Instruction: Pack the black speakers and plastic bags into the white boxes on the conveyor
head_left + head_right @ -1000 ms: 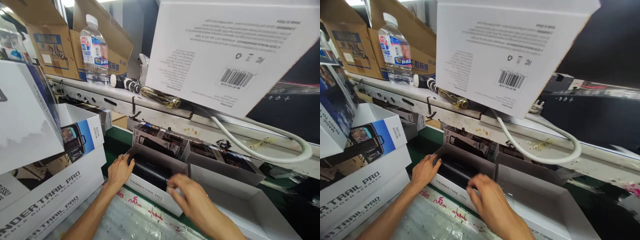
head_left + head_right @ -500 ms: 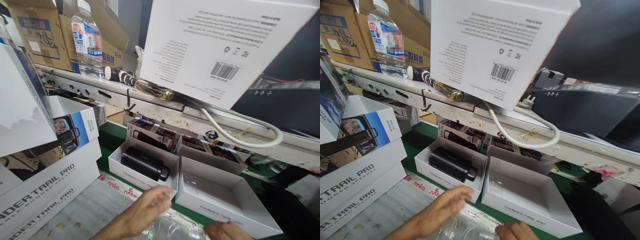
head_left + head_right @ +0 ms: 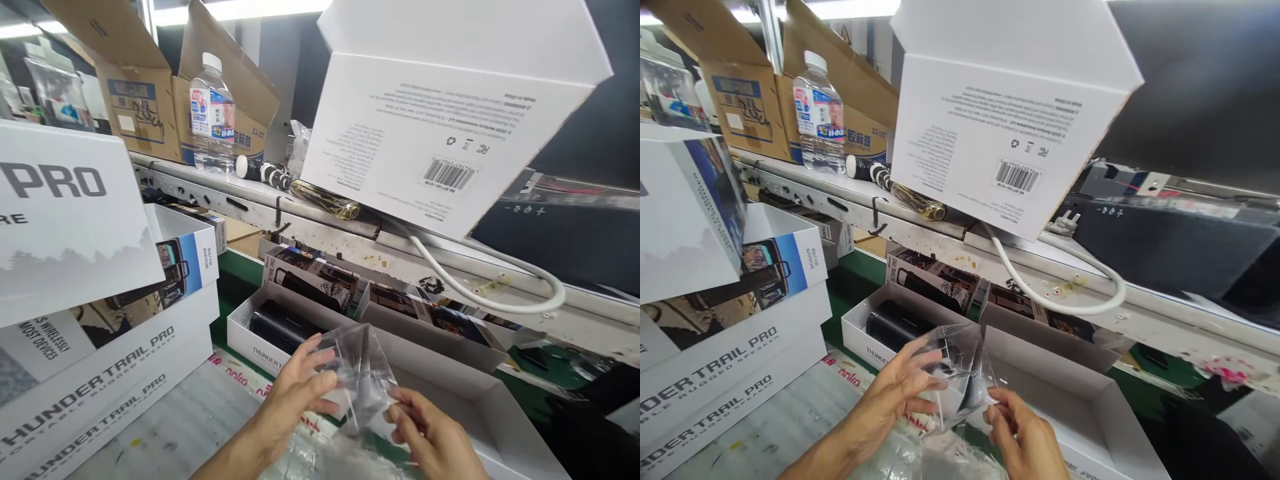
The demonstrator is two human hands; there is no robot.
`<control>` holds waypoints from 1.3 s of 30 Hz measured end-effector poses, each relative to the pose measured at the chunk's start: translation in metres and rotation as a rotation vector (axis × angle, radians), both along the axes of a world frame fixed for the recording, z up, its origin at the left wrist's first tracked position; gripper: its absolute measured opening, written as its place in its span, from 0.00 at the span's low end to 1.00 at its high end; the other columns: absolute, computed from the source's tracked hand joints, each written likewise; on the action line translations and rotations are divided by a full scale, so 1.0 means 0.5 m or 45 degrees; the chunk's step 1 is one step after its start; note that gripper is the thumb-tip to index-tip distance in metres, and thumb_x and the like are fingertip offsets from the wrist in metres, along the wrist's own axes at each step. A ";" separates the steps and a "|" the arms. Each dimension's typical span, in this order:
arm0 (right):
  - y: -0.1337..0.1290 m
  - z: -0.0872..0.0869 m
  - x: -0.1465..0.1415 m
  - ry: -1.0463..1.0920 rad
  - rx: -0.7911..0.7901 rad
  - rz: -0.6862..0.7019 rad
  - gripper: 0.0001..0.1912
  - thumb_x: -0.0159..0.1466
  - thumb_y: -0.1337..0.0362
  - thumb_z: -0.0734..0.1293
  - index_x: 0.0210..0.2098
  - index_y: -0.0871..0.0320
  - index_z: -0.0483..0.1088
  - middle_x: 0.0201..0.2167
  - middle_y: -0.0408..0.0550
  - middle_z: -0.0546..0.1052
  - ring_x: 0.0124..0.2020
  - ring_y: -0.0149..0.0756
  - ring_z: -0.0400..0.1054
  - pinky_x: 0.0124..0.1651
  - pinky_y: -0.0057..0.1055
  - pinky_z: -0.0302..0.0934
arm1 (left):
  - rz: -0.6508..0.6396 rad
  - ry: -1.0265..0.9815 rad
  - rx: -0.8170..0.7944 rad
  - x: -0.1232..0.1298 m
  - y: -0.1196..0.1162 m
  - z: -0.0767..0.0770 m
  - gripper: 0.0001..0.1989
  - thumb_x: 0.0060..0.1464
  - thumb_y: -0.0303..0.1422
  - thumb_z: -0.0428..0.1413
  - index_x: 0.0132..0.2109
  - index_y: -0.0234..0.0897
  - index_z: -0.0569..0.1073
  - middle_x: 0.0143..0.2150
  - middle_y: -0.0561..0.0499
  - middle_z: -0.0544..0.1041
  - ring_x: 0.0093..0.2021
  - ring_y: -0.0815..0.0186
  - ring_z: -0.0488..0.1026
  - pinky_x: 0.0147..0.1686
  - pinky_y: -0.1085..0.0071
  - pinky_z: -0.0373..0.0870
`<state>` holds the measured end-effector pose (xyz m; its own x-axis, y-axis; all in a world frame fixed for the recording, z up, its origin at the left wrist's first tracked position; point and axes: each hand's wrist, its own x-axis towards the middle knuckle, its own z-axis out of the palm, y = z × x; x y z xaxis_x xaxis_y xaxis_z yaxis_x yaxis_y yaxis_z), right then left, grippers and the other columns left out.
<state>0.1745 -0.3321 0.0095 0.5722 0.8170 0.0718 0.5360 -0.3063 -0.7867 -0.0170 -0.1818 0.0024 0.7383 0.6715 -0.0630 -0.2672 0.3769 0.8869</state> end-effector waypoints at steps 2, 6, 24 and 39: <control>0.022 -0.005 -0.017 0.002 0.051 -0.077 0.30 0.66 0.42 0.57 0.57 0.57 0.67 0.38 0.49 0.80 0.31 0.41 0.74 0.34 0.33 0.65 | 0.095 0.068 -0.015 0.020 -0.004 0.016 0.43 0.53 0.50 0.65 0.69 0.45 0.55 0.69 0.36 0.60 0.49 0.53 0.78 0.41 0.59 0.80; 0.063 0.004 -0.036 -0.269 0.223 -0.156 0.34 0.68 0.42 0.58 0.67 0.53 0.54 0.62 0.54 0.69 0.45 0.44 0.74 0.42 0.36 0.67 | 0.257 0.031 -0.029 0.063 -0.003 0.050 0.34 0.53 0.45 0.64 0.63 0.40 0.63 0.65 0.37 0.65 0.39 0.64 0.78 0.39 0.64 0.79; 0.219 0.082 0.057 0.670 0.531 -0.124 0.33 0.49 0.40 0.76 0.45 0.57 0.76 0.48 0.53 0.79 0.57 0.54 0.68 0.46 0.39 0.73 | 0.217 0.760 1.588 0.073 0.238 0.057 0.25 0.58 0.30 0.54 0.63 0.41 0.69 0.64 0.45 0.72 0.63 0.54 0.70 0.63 0.58 0.66; 0.260 -0.047 0.130 1.056 0.381 -0.244 0.33 0.42 0.49 0.81 0.44 0.57 0.76 0.52 0.52 0.77 0.56 0.55 0.69 0.39 0.38 0.77 | -0.406 1.173 1.968 0.100 0.313 0.001 0.53 0.31 0.33 0.76 0.65 0.37 0.63 0.66 0.33 0.66 0.65 0.39 0.65 0.63 0.45 0.64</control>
<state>0.2396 -0.2020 -0.0141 0.6590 0.7159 -0.2306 -0.2785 -0.0525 -0.9590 0.0331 -0.0254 0.0028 0.9280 0.3724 -0.0079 0.3620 -0.8966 0.2552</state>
